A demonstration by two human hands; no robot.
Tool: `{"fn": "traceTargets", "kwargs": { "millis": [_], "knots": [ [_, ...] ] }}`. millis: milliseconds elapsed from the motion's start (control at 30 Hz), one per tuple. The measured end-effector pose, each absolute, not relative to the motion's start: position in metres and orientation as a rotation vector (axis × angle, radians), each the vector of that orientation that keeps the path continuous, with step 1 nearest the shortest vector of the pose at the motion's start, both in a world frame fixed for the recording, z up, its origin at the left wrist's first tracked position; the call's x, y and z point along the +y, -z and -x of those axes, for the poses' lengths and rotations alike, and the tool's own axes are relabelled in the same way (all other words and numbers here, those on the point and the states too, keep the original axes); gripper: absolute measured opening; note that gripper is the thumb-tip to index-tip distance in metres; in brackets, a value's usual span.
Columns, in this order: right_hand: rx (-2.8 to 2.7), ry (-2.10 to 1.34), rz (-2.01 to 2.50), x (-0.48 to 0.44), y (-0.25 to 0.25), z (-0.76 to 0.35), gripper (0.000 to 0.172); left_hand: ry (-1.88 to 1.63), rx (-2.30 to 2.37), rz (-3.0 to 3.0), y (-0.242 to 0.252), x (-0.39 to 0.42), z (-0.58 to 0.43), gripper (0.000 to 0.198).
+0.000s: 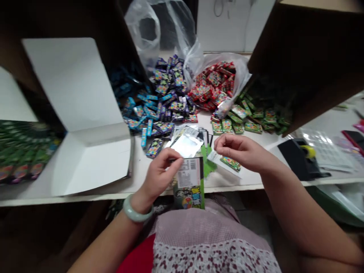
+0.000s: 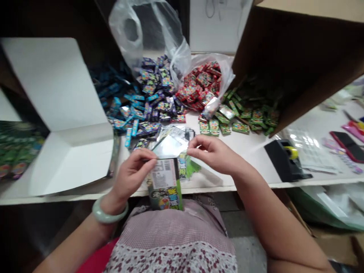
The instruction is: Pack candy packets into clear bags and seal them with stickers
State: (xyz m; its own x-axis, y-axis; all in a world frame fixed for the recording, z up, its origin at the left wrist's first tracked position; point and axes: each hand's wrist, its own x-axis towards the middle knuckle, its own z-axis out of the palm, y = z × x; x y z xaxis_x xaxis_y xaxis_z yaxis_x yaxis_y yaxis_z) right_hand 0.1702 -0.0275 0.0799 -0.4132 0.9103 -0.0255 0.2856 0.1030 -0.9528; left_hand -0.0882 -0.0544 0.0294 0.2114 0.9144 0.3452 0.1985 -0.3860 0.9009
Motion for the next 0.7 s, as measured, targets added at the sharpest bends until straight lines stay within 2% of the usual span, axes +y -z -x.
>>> {"fn": "traceTargets", "kwargs": {
  "millis": [100,267,600,700],
  "knots": [
    [-1.998,-1.378,1.114,-0.019,-0.101,-0.126,0.016,-1.210,1.019,-1.728,-0.030,-0.055,0.089,0.003],
    [-2.229,-1.406,1.256,0.000,-0.100,-0.096,0.014,-1.204,0.993,-1.686,-0.028,-0.055,0.095,0.007],
    [-2.201,-1.302,1.333,0.011,-0.090,-0.086,0.012,-1.253,1.023,-1.712,-0.024,-0.050,0.098,0.011],
    [-2.077,-1.555,1.289,0.018,-0.077,-0.085,0.012,-1.276,0.998,-1.770,-0.027,-0.051,0.100,0.009]
  ]
}}
